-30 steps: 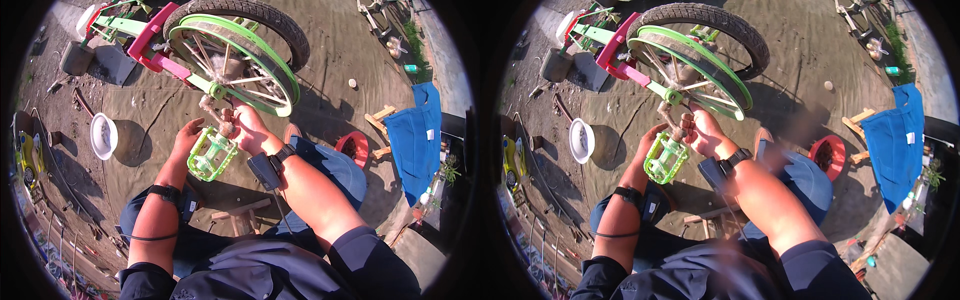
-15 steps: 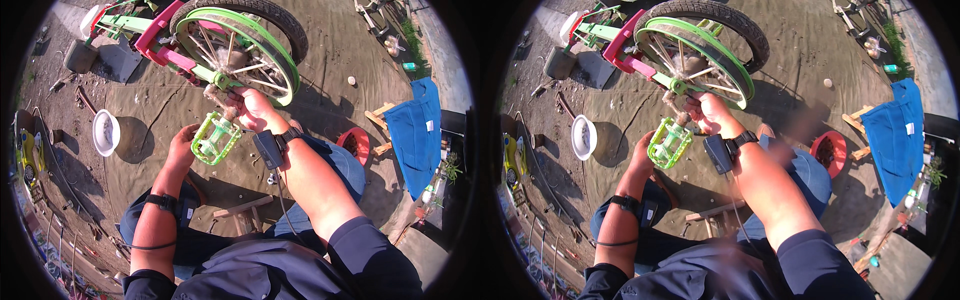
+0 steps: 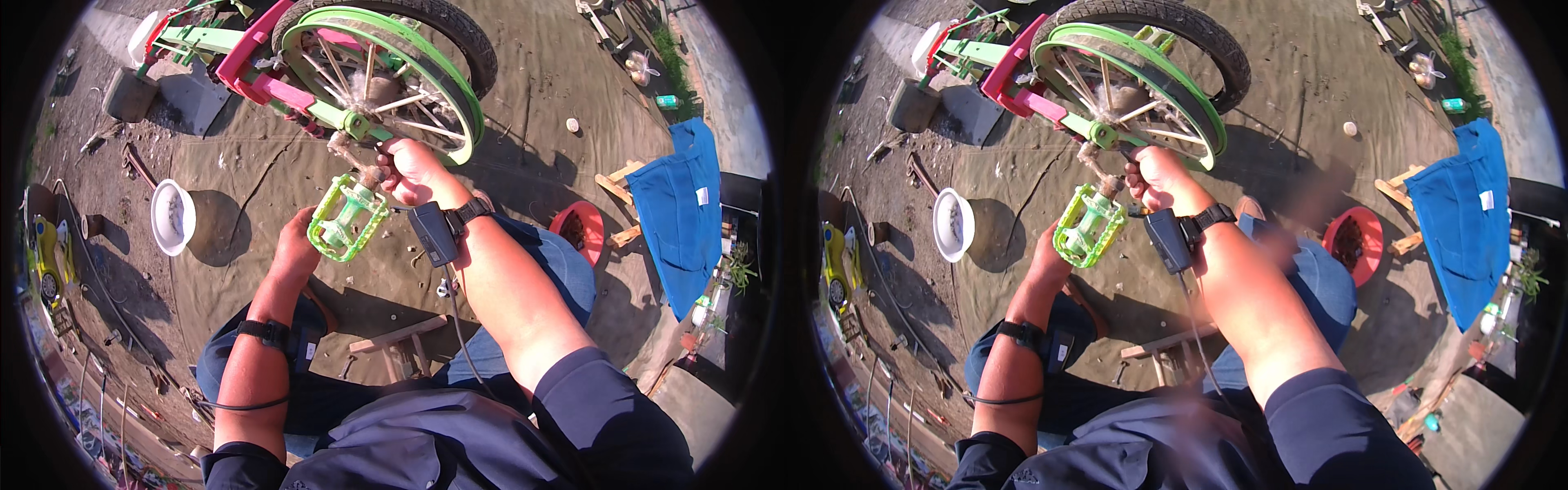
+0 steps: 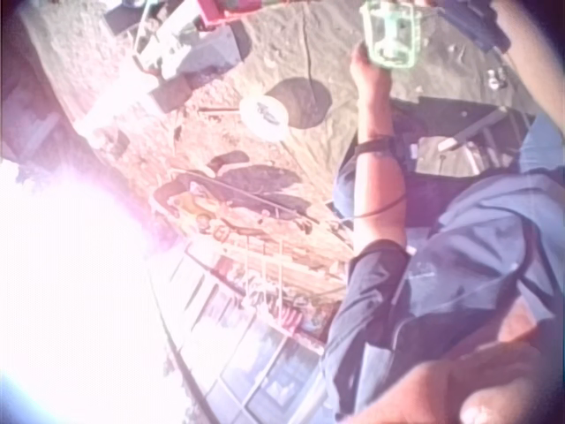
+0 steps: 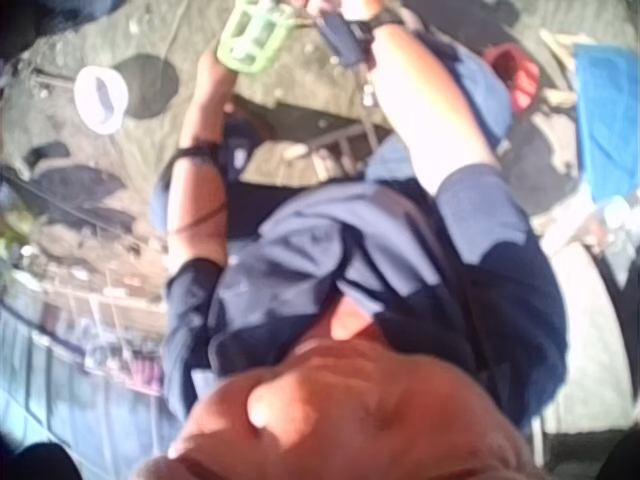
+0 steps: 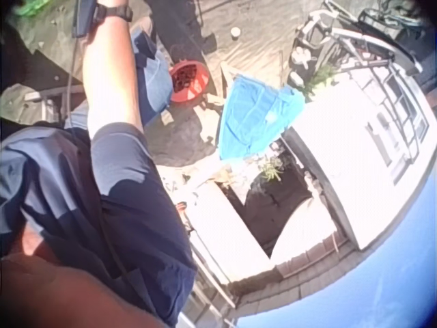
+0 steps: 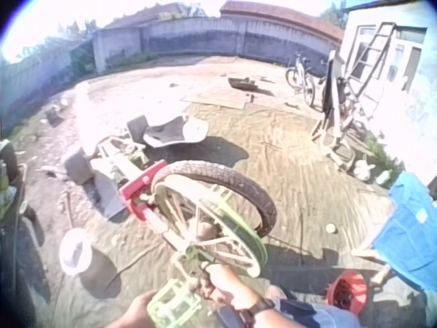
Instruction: The person uses a screwdriver to remove a bolt from a green bicycle pedal while the bike is upside down. They then detach the pedal from the crank arm and place the bolt into a white bowl on the ground.
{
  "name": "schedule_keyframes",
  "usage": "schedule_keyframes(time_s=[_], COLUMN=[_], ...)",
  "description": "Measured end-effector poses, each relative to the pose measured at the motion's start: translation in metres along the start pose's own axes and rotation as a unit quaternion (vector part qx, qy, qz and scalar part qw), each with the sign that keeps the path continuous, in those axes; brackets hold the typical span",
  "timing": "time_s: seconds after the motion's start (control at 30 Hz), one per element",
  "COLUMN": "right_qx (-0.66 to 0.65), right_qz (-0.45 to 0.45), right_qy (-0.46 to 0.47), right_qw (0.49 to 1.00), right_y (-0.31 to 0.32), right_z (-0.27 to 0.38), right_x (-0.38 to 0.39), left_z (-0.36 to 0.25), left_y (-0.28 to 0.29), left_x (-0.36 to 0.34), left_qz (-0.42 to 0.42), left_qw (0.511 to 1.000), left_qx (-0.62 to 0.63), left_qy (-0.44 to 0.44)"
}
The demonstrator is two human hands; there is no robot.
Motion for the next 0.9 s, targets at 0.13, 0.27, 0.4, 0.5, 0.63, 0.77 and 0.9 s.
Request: schedule_keyframes(time_s=[0.13,0.27,0.4,0.5,0.63,0.77,0.9], right_qx=[0.103,0.236,0.350,0.394,0.390,0.314,0.301], right_qz=[-0.012,0.029,0.008,0.010,0.005,0.018,0.030], right_qy=[0.033,0.074,0.120,0.154,0.152,0.196,0.203], right_qw=[0.994,0.969,0.929,0.906,0.908,0.929,0.931], right_y=[0.014,0.016,0.025,0.035,0.036,0.030,0.031], right_z=[-0.010,-0.006,0.000,0.007,0.010,0.012,0.013], right_x=[0.005,0.027,0.046,0.049,0.060,0.070,0.070], left_z=[0.004,-0.001,0.005,0.001,-0.007,-0.004,0.004], left_y=[0.000,0.000,-0.003,-0.005,-0.006,-0.007,-0.007], left_x=[-0.002,-0.002,-0.007,-0.006,-0.001,-0.002,-0.006], left_qz=[0.003,0.005,0.014,0.013,0.007,-0.006,-0.008], left_qw=[1.000,1.000,0.999,0.994,0.990,0.981,0.970], left_qx=[0.013,-0.020,-0.034,-0.102,-0.130,-0.174,-0.221], left_qy=[0.003,-0.012,-0.008,-0.021,-0.056,-0.083,-0.103])
Point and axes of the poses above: each hand's wrist, its own x-axis away from the middle knuckle, its own y-axis out of the back of the hand, z = x × y, the point moved 9 cm from there along -x, towards the middle knuckle, and after that the axes turned 12 degrees about -x, right-handed, at the moved point
